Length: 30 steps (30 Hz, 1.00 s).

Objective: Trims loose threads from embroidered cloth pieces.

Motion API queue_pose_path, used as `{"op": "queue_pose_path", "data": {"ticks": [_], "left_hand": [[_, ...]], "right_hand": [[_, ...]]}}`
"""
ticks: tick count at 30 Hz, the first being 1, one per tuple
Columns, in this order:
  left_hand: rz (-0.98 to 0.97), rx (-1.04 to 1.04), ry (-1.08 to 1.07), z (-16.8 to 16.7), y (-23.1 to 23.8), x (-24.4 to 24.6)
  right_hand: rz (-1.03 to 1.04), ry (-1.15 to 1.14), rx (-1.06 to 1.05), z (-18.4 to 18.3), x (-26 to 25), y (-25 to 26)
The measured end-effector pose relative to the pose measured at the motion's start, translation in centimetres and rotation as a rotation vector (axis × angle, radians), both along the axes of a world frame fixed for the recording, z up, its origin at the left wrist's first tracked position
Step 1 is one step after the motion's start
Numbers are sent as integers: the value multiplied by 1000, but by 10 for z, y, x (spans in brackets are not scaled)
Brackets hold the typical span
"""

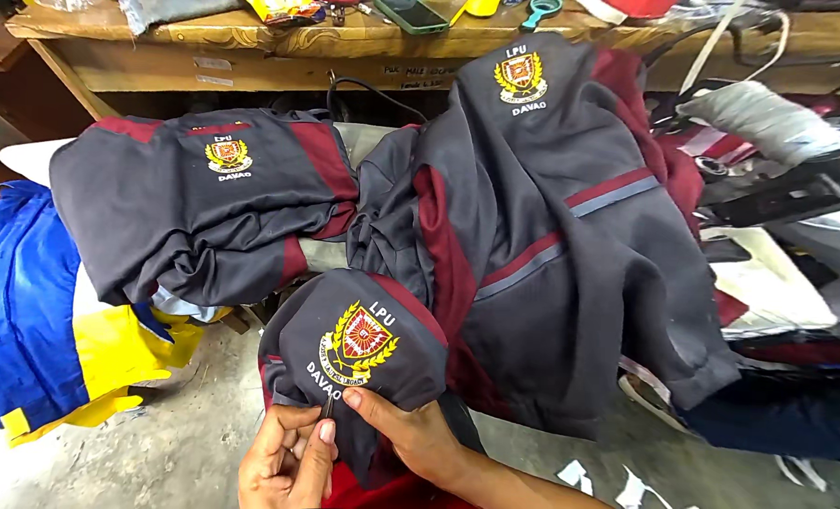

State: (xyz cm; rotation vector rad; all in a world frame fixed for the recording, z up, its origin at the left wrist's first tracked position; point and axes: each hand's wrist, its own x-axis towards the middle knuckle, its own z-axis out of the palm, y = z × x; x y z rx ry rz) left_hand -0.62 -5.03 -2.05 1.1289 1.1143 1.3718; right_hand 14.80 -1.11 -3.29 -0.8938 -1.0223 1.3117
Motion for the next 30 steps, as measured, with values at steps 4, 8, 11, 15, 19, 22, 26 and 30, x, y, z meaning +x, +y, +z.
{"op": "queue_pose_path", "data": {"ticks": [4,8,11,15,19,22,26,30], "left_hand": [[-93,-56,-236,-8,4,-5],[-120,-58,-313,-13,6,-5],[-33,10,-87,-10,4,-1],[85,103,215,-5,0,4],[69,49,135,-3,0,4],[41,-20,17,-1,1,2],[53,31,94,-2,0,-2],[143,240,430,-9,-2,-3]], "right_hand": [[14,47,-24,2,1,1],[37,88,-33,1,1,2],[4,53,-36,1,0,2],[-22,-8,-5,0,-1,1],[-17,-16,-12,0,-2,0],[2,-12,-9,-1,-1,-1],[-2,25,-44,-1,0,0],[7,75,-94,2,0,1]]}}
